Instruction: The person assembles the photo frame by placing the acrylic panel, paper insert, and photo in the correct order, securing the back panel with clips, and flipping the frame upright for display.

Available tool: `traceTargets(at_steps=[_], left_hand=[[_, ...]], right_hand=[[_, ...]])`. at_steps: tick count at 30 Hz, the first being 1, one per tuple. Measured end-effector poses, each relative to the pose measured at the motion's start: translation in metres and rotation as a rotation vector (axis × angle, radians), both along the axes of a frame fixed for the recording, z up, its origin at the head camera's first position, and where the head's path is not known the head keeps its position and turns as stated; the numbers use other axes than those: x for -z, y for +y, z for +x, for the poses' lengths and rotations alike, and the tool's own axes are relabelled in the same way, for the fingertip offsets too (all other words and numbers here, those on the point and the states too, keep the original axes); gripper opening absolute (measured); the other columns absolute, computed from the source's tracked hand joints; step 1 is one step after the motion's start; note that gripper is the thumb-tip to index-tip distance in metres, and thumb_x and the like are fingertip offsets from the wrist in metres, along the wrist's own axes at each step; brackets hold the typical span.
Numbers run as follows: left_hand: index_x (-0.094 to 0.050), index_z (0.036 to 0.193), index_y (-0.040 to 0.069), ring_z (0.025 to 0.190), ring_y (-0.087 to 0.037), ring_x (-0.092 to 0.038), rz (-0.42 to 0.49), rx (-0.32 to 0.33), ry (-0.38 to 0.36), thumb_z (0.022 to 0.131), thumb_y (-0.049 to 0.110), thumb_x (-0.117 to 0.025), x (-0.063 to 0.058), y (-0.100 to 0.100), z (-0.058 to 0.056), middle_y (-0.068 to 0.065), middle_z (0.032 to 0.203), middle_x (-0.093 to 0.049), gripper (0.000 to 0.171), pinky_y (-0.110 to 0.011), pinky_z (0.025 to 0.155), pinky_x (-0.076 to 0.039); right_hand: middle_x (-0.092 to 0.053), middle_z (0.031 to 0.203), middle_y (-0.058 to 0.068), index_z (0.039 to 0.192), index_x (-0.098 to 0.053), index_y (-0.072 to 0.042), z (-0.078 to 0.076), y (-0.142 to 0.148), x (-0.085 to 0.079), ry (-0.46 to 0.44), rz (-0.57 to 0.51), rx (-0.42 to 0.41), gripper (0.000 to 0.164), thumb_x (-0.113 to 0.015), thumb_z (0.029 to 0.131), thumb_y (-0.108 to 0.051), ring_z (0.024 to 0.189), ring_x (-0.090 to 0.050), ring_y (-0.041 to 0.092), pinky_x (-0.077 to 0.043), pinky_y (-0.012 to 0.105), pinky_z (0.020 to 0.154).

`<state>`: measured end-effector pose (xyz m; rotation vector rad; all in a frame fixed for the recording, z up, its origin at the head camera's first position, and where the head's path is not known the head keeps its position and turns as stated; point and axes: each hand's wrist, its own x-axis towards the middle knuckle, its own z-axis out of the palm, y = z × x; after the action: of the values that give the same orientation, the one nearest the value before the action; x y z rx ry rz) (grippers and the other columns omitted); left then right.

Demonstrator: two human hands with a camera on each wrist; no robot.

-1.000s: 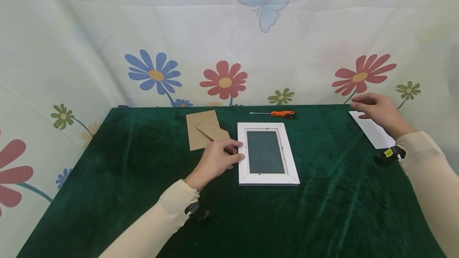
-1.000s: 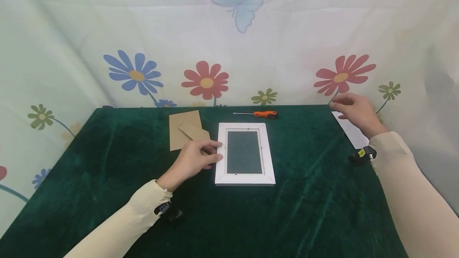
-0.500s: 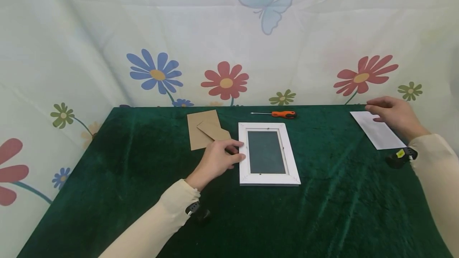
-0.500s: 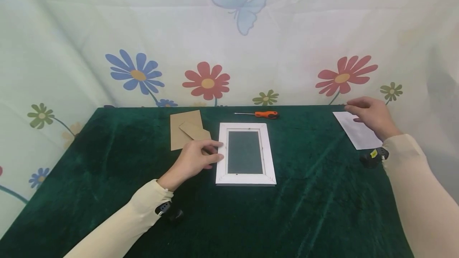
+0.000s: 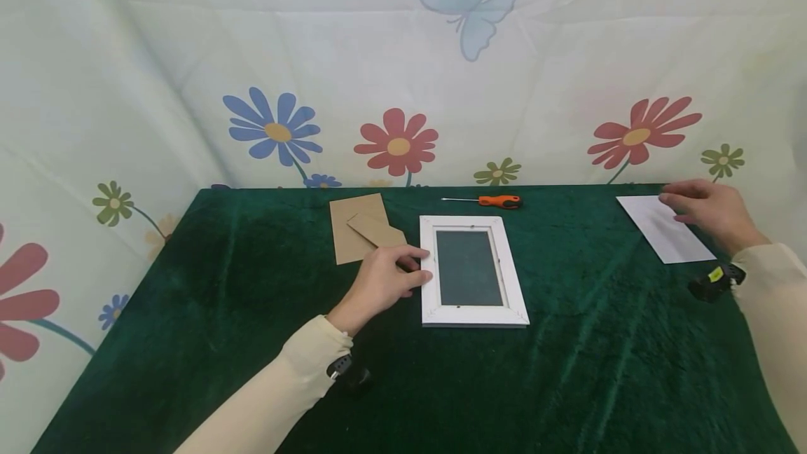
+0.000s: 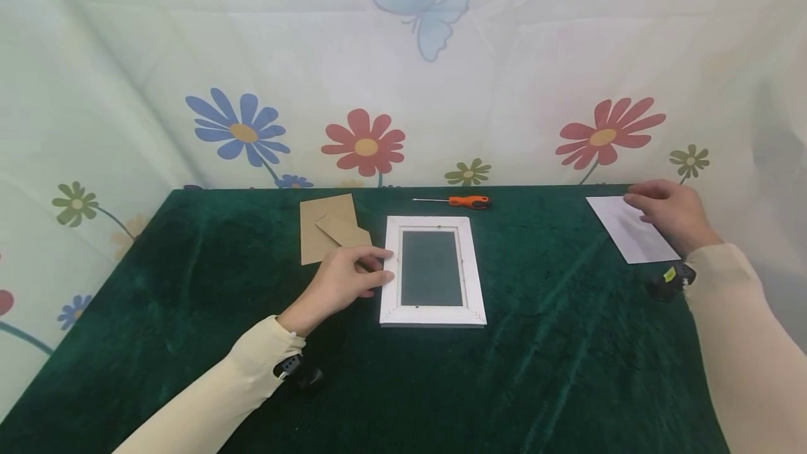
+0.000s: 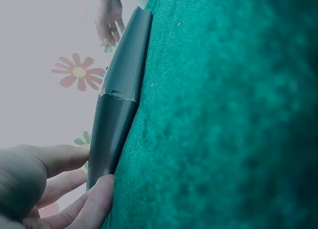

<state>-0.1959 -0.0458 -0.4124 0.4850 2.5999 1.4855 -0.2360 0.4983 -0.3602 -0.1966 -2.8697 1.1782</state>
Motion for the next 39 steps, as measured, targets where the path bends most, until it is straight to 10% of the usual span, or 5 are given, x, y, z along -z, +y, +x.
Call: traceTargets(at_steps=[6,13,19,39], left_hand=[[-0.074,0.132,0.005,0.077,-0.019,-0.069,-0.005,-0.002,-0.003,0.095,0.010,-0.083,-0.002,0.000,0.001,-0.010,0.102,-0.069,0.039,-0.031,0.070,-0.064],[-0.073,0.132,0.006,0.078,-0.019,-0.070,-0.003,-0.006,-0.010,0.094,0.010,-0.083,-0.002,0.001,0.002,-0.012,0.105,-0.069,0.040,-0.031,0.071,-0.064],[-0.073,0.132,0.006,0.078,-0.020,-0.070,-0.002,-0.007,-0.009,0.094,0.010,-0.083,-0.002,0.000,0.002,-0.012,0.105,-0.069,0.040,-0.031,0.071,-0.064],[-0.073,0.133,0.007,0.078,-0.020,-0.070,-0.009,-0.009,-0.013,0.094,0.012,-0.084,-0.003,0.002,0.003,-0.012,0.107,-0.069,0.041,-0.030,0.071,-0.064]], right_hand=[[-0.044,0.149,0.038,0.152,-0.040,0.012,0.002,0.008,0.007,-0.001,0.008,0.039,0.072,-0.050,0.111,-0.046,0.088,-0.052,-0.011,-0.055,0.011,0.078],[-0.043,0.150,0.040,0.150,-0.041,0.014,0.002,0.014,0.020,0.009,0.037,0.140,0.065,-0.050,0.113,-0.038,0.127,-0.049,0.051,-0.058,0.017,0.081],[-0.037,0.155,0.041,0.155,-0.034,0.012,0.005,0.018,0.025,-0.041,0.025,0.189,0.074,-0.053,0.110,-0.044,0.136,-0.042,0.057,-0.036,0.069,0.114],[-0.034,0.146,0.046,0.149,-0.034,0.017,0.005,0.033,0.040,-0.134,0.141,0.134,0.083,-0.068,0.103,-0.044,0.127,-0.036,0.064,-0.033,0.081,0.107]])
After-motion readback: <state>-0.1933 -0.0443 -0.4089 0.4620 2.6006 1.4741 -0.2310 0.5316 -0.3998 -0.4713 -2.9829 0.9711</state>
